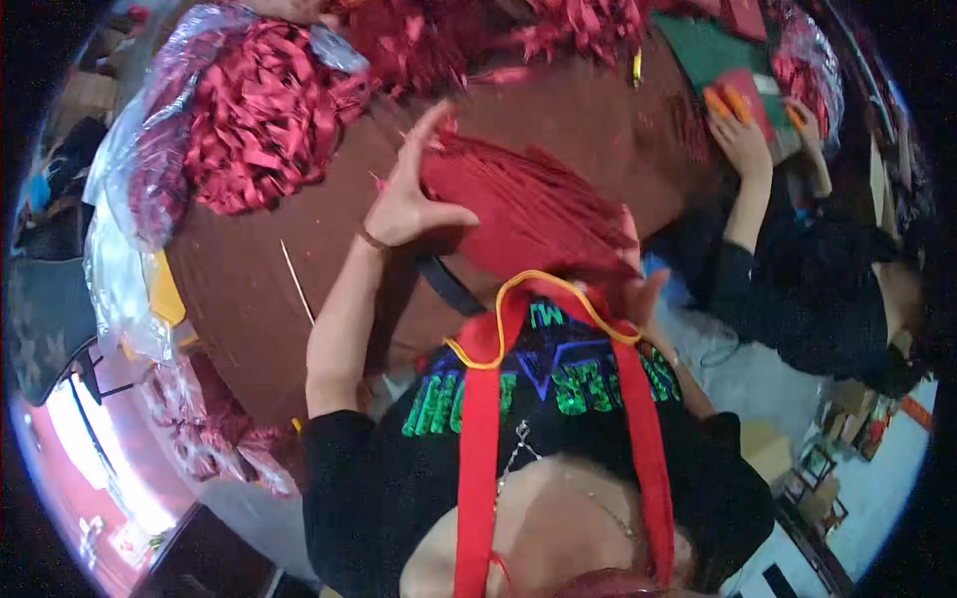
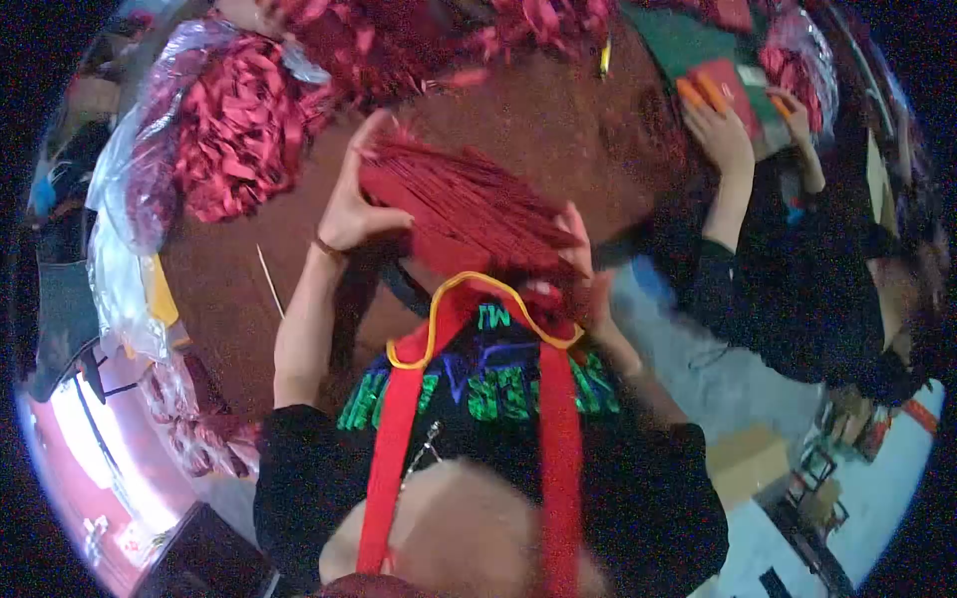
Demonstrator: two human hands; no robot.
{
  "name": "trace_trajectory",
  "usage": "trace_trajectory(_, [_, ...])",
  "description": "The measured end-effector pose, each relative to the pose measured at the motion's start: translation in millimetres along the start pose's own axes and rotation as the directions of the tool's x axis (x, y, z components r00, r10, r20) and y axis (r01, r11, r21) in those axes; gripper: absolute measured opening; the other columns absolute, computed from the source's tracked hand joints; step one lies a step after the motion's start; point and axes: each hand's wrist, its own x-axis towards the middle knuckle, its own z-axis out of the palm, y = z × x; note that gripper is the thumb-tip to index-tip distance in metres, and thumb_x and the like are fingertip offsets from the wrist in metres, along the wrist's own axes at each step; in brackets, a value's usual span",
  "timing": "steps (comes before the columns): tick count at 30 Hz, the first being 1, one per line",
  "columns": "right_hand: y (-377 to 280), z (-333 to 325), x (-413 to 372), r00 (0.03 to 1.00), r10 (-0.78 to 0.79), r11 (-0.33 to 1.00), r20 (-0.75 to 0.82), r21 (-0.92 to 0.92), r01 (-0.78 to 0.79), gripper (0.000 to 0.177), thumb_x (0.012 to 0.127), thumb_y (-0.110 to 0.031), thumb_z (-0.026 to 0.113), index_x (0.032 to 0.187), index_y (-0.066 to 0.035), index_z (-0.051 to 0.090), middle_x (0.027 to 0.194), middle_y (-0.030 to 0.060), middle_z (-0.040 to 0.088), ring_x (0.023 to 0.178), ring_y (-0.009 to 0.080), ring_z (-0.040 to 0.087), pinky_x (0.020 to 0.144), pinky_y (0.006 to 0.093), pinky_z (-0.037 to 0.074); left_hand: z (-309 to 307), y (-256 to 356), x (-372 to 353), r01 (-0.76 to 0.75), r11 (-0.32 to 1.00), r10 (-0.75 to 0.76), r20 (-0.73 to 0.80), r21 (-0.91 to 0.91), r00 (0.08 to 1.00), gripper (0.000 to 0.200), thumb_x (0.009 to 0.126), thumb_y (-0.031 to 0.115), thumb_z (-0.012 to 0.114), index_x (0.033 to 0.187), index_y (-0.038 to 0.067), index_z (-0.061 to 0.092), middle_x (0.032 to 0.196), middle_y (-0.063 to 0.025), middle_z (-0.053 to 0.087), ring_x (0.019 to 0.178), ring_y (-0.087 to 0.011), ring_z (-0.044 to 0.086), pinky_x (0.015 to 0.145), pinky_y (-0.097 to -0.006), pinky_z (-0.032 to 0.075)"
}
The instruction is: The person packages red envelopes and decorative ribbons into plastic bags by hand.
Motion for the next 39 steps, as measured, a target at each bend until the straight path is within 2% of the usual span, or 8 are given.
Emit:
trace_trajectory(11, [3.0,46.3,99.4,0.902,-0.352,0.929,-0.25,0.028,0.37,0.071,0.087,-0.057,0.024,0.135,-0.005,0.019,0.134,0.0061,0.031,0.12,0.0175,0.034,0.102,0.0357,0.025,13.3,18.5,2.9,-0.167,0.97,0.186,-0.092,0.178,0.978,0.124,0.042,0.013,0.086,0.137,0.007,0.006,0.135,-0.012,0.027,0.123,-0.0232,0.03,0.103,-0.0359,0.025])
trace_trajectory(13, [5.1,15.3,132.5,0.906,-0.389,0.921,-0.165,-0.1,0.377,0.068,0.089,-0.055,0.018,0.13,-0.002,0.03,0.13,0.0085,0.036,0.119,0.0181,0.033,0.102,0.0317,0.02,14.2,18.3,3.5,-0.174,0.976,0.144,-0.21,-0.129,0.967,0.13,0.041,0.011,0.086,0.138,0.011,-0.001,0.136,-0.0127,0.024,0.124,-0.0236,0.029,0.102,-0.0372,0.027])
trace_trajectory(19, [-14.5,17.4,134.7,0.846,-0.531,0.81,0.051,-0.261,0.524,0.099,0.066,-0.069,0.052,0.133,-0.005,0.017,0.124,0.0141,0.039,0.111,0.0223,0.04,0.095,0.0366,0.034,6.6,-9.0,-6.9,-0.133,0.991,0.126,-0.222,-0.018,0.967,0.137,0.039,0.013,0.087,0.137,0.013,-0.009,0.139,-0.0133,0.018,0.126,-0.0238,0.025,0.103,-0.0379,0.024])
trace_trajectory(22, [-12.0,21.3,120.3,0.681,-0.692,0.596,0.242,-0.341,0.727,0.123,0.052,-0.045,0.08,0.135,-0.013,-0.004,0.132,0.0208,0.028,0.117,0.0292,0.037,0.1,0.0411,0.028,9.8,-10.3,-10.2,-0.132,0.988,0.109,-0.246,-0.077,0.963,0.138,0.04,0.019,0.088,0.137,0.012,-0.01,0.141,-0.0113,0.015,0.128,-0.0233,0.021,0.104,-0.038,0.022])
trace_trajectory(33, [-11.9,31.5,111.2,0.95,-0.301,0.864,0.087,-0.397,0.31,0.097,0.052,-0.003,0.078,0.129,-0.007,0.02,0.12,0.0102,0.04,0.109,0.0214,0.045,0.094,0.0356,0.037,-7.0,-12.1,-8.5,-0.241,0.969,0.248,-0.14,0.059,0.959,0.134,0.049,0.027,0.085,0.135,0.013,-0.017,0.141,-0.0135,0.01,0.128,-0.0252,0.021,0.105,-0.0386,0.019])
trace_trajectory(35, [-12.6,35.8,109.2,0.946,-0.305,0.868,0.111,-0.377,0.324,0.096,0.052,-0.003,0.077,0.129,-0.008,0.021,0.119,0.0095,0.041,0.108,0.0207,0.044,0.094,0.035,0.037,-5.8,-4.3,-8.6,-0.268,0.956,0.246,-0.178,-0.118,0.953,0.125,0.055,0.037,0.08,0.137,0.011,-0.011,0.142,-0.0128,0.011,0.128,-0.0245,0.022,0.105,-0.0378,0.019])
trace_trajectory(37, [-11.7,39.0,108.8,0.945,-0.298,0.876,0.138,-0.354,0.328,0.095,0.051,-0.004,0.077,0.128,-0.008,0.022,0.117,0.0088,0.041,0.108,0.0199,0.044,0.094,0.0344,0.036,-10.3,7.1,-6.3,-0.052,0.773,-0.196,-0.315,-0.632,0.929,0.102,0.069,0.036,0.071,0.139,0.009,0.001,0.141,-0.0106,0.018,0.127,-0.0223,0.025,0.104,-0.0353,0.02])
trace_trajectory(39, [-11.7,38.1,109.2,0.936,-0.321,0.835,0.148,-0.421,0.353,0.094,0.05,-0.004,0.077,0.127,-0.008,0.023,0.115,0.0079,0.041,0.109,0.019,0.043,0.094,0.034,0.036,-18.9,1.7,-9.1,-0.313,0.731,0.198,-0.249,-0.607,0.948,0.069,0.083,0.027,0.056,0.137,0.007,0.019,0.136,-0.0091,0.03,0.123,-0.0196,0.031,0.102,-0.0328,0.024])
